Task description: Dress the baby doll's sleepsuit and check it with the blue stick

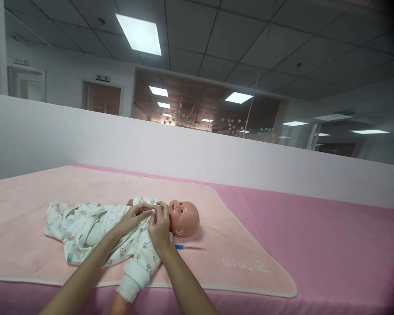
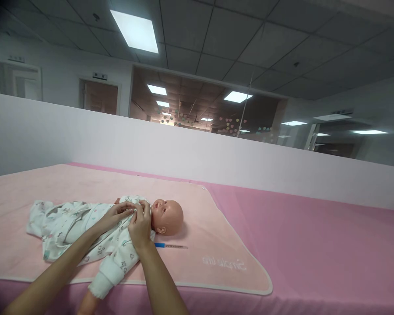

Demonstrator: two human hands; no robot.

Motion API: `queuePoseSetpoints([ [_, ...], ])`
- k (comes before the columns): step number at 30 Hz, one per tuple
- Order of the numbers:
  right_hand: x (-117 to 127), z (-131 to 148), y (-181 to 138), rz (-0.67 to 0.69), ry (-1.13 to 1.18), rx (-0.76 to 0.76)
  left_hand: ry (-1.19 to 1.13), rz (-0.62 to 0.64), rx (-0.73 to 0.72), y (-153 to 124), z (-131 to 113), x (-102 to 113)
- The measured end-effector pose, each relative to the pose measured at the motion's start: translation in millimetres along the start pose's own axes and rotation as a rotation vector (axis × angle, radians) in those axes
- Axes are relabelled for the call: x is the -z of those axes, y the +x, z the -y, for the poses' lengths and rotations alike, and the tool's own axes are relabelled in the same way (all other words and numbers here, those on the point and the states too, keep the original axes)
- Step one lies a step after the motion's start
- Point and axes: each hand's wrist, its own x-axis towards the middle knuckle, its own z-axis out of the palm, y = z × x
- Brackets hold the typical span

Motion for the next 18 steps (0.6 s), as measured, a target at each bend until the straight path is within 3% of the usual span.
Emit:
queuePoseSetpoints([
  [9,0.6,-0.3,-3.3,-0.015,-0.014,0.070,0.045,-0.041,-0.007,-0.5,-0.7,0.8],
  [18,0.2,-1.9,-4.1,-0.033,-0.007,0.032,0.192,-0.094,0.011,-2.1,-5.7,-1.8],
])
